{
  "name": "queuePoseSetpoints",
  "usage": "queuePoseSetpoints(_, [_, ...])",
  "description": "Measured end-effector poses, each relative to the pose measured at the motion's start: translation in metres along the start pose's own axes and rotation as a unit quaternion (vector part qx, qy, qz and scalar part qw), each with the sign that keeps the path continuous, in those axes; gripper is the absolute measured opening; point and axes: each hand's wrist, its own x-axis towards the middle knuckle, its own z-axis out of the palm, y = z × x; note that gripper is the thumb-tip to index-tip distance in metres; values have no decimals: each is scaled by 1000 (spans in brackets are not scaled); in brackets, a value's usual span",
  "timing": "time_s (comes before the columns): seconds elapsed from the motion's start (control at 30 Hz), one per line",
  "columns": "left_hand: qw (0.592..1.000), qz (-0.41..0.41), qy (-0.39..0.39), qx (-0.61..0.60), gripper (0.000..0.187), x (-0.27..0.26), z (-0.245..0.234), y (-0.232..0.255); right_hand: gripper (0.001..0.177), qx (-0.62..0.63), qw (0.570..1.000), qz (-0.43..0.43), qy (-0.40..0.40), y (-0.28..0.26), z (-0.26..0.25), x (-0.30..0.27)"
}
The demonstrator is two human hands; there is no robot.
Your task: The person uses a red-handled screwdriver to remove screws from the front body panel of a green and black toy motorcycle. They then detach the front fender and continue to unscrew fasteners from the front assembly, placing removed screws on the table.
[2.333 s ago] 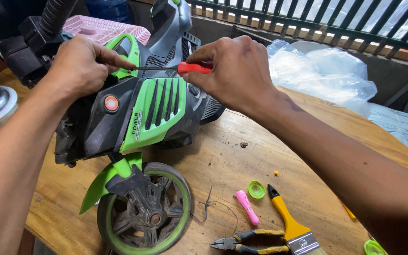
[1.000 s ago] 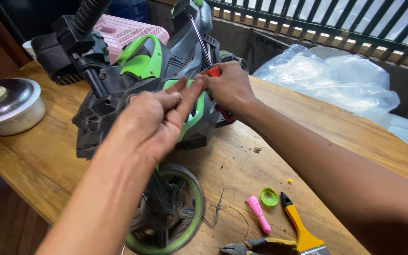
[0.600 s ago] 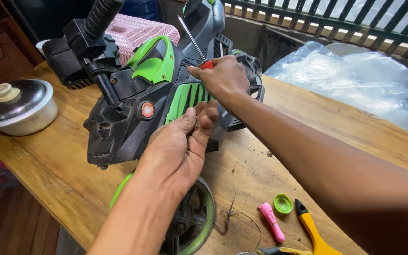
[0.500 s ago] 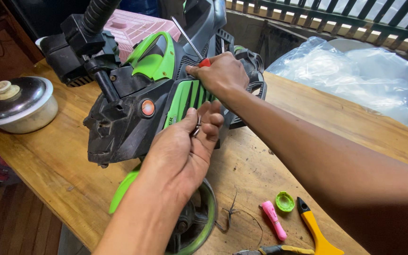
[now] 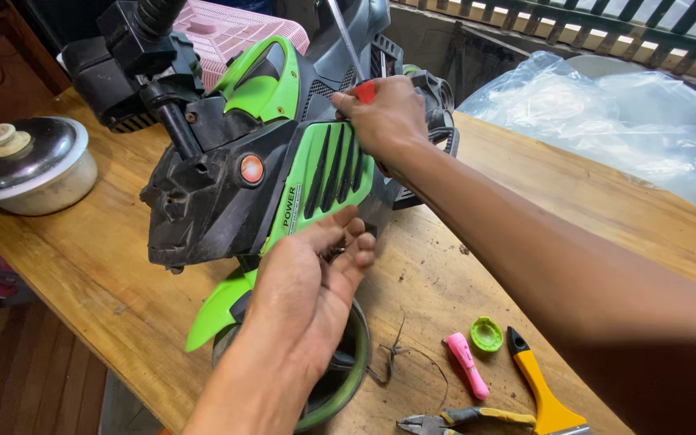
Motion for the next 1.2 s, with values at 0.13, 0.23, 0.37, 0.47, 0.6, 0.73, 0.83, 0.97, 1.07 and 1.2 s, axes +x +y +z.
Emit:
queuePoseSetpoints(0.13, [1000,2,6,-26,32,-3,-3,-8,24,55,997,-62,-1,22,-16,-23])
queuePoseSetpoints(0.23, [1000,-3,-12,-25,37,-3,-2,-18,24,78,993,-92,-10,47,-32,-49])
queuePoseSetpoints(0.37, [997,-33,-23,-59,39,10,-3,-30,27,153,983,-84,-57,68,-42,-80])
queuePoseSetpoints(0.47, [994,-41,-83,-64,42,20,-5,-42,28,148,985,-26,-83,77,-52,-103])
queuePoseSetpoints(0.6, [998,-23,-64,9,39,16,-17,-66,28,96,991,19,-88,87,-63,-128])
queuePoseSetpoints(0.73, [998,-16,-22,58,34,13,-32,-90,28,85,992,17,-94,105,-67,-153])
queuePoseSetpoints(0.83, [999,-11,-21,33,33,21,-46,-99,30,77,989,16,-123,116,-65,-165])
queuePoseSetpoints(0.97, [999,-24,-11,43,32,31,-66,-110,28,19,992,-33,-120,128,-56,-178])
queuePoseSetpoints(1.07, [998,-21,8,67,30,33,-78,-119,27,-21,991,-37,-124,137,-53,-184])
queuePoseSetpoints(1.2, [994,-17,25,103,37,32,-93,-129,28,-20,989,-3,-144,150,-49,-192])
